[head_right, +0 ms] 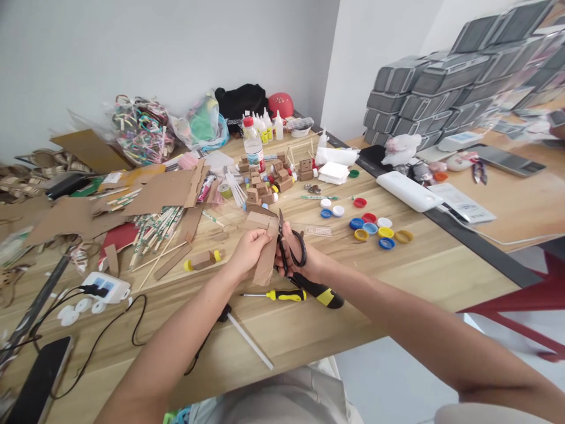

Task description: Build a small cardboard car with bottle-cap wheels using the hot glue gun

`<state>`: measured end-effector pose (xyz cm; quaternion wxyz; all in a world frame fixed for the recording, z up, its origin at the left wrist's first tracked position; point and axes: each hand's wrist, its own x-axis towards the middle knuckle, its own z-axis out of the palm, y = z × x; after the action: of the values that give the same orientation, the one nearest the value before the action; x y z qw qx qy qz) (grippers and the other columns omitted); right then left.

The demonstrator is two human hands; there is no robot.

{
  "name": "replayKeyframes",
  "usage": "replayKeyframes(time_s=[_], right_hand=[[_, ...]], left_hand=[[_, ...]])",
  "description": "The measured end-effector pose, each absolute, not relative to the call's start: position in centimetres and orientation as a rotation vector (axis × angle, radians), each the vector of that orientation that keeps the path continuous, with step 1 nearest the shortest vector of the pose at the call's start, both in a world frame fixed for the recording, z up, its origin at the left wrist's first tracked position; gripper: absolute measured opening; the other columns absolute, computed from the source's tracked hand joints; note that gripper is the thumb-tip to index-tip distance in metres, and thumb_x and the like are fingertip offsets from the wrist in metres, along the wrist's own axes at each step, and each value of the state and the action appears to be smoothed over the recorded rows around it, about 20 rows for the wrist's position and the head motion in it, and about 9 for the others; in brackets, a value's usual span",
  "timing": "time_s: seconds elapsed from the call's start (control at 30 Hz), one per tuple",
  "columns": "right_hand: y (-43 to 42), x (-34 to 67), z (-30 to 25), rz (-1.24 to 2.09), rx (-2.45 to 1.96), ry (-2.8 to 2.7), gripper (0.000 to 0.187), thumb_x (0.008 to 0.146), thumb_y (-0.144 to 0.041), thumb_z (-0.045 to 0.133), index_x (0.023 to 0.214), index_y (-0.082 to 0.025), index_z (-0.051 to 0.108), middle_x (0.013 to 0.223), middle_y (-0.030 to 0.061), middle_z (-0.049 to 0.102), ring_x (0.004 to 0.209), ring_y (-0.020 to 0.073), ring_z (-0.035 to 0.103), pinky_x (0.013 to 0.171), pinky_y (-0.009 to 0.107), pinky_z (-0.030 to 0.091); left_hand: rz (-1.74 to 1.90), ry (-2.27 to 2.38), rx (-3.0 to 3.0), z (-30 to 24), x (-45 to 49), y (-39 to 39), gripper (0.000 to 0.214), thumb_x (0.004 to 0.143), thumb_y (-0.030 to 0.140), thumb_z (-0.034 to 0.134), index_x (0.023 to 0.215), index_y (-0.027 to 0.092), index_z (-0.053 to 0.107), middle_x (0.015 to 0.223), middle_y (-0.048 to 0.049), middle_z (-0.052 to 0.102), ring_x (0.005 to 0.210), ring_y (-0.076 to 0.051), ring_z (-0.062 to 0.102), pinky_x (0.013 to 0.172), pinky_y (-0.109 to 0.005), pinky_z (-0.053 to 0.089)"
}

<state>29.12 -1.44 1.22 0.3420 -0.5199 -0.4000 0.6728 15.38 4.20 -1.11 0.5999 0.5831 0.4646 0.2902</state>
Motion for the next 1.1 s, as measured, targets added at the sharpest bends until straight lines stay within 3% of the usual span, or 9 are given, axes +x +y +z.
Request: replayKeyframes(time_s=[0.23, 0.43, 0.57, 0.73, 0.87, 1.0, 1.1], right_hand=[[-1.0, 29.2, 0.4, 1.639, -1.453, -1.117, 0.076, 0.069, -0.1, 0.049, 0.058, -0.025, 0.042, 0.047, -0.0046, 0.041, 0.039, 0.0106, 0.042, 0.036, 0.022, 0.02], [-2.0, 31.4, 0.5, 1.552, -1.504, -1.208, 0.071, 0.072, -0.095, 0.055, 0.06, -0.027, 0.038, 0.046, -0.0082, 0.033, 0.035, 0.0086, 0.027, 0.033, 0.023, 0.01], [-2.5, 34.0, 0.5, 1.508, -1.515, -1.321, 0.074, 0.072, -0.1, 0.049, 0.059, -0.028, 0.039, 0.047, -0.0063, 0.036, 0.037, 0.0103, 0.03, 0.034, 0.026, 0.019], [-1.7, 36.7, 1.6, 1.412, -1.483, -1.499, 0.083, 0.053, -0.107, 0.055, 0.053, -0.025, 0.051, 0.05, -0.0003, 0.046, 0.046, 0.013, 0.039, 0.045, 0.03, 0.032], [-0.6, 35.7, 4.4, 1.176, -1.439, -1.591, 0.06, 0.063, -0.082, 0.078, 0.068, -0.024, 0.065, 0.061, 0.0001, 0.054, 0.058, 0.0155, 0.045, 0.053, 0.03, 0.037], [0.4, 32.7, 6.1, 1.118, -1.381, -1.555, 0.047, 0.056, -0.06, 0.088, 0.059, -0.023, 0.059, 0.055, -0.0023, 0.054, 0.056, 0.0149, 0.047, 0.055, 0.03, 0.037], [1.1, 30.8, 5.6, 1.066, -1.355, -1.406, 0.045, 0.055, -0.053, 0.088, 0.055, -0.024, 0.053, 0.049, -0.004, 0.051, 0.052, 0.0142, 0.046, 0.053, 0.029, 0.036]], left_hand=[[0.638, 1.083, 1.332, -1.1, 14.8, 4.4, 0.039, 0.082, 0.034, 0.065, 0.054, 0.022, 0.041, 0.051, 0.0064, 0.041, 0.053, -0.012, 0.039, 0.056, -0.025, 0.03], [0.531, 1.035, 1.436, -0.3, 14.5, 4.2, 0.04, 0.082, 0.035, 0.067, 0.052, 0.022, 0.045, 0.049, 0.0072, 0.039, 0.051, -0.011, 0.036, 0.055, -0.025, 0.028], [0.503, 1.019, 1.557, 0.5, 13.2, 4.1, 0.04, 0.081, 0.029, 0.074, 0.051, 0.024, 0.047, 0.05, 0.0055, 0.046, 0.054, -0.015, 0.042, 0.055, -0.026, 0.028], [0.521, 1.06, 1.66, 1.8, 11.4, 4.5, 0.025, 0.082, 0.015, 0.072, 0.061, 0.024, 0.061, 0.054, 0.0045, 0.056, 0.055, -0.017, 0.048, 0.06, -0.027, 0.032], [0.5, 1.028, 1.873, 3.0, 10.7, 4.5, 0.018, 0.087, 0.014, 0.067, 0.076, 0.024, 0.077, 0.071, -0.0012, 0.074, 0.067, -0.021, 0.063, 0.066, -0.028, 0.039], [0.465, 1.043, 2.209, 4.1, 10.0, 4.3, 0.019, 0.088, 0.017, 0.069, 0.09, 0.028, 0.084, 0.091, -0.005, 0.082, 0.083, -0.026, 0.071, 0.076, -0.031, 0.046], [0.757, 1.13, 2.388, 4.2, 9.0, 4.0, 0.021, 0.09, 0.016, 0.068, 0.099, 0.028, 0.083, 0.1, -0.0071, 0.081, 0.095, -0.027, 0.072, 0.089, -0.036, 0.05]])
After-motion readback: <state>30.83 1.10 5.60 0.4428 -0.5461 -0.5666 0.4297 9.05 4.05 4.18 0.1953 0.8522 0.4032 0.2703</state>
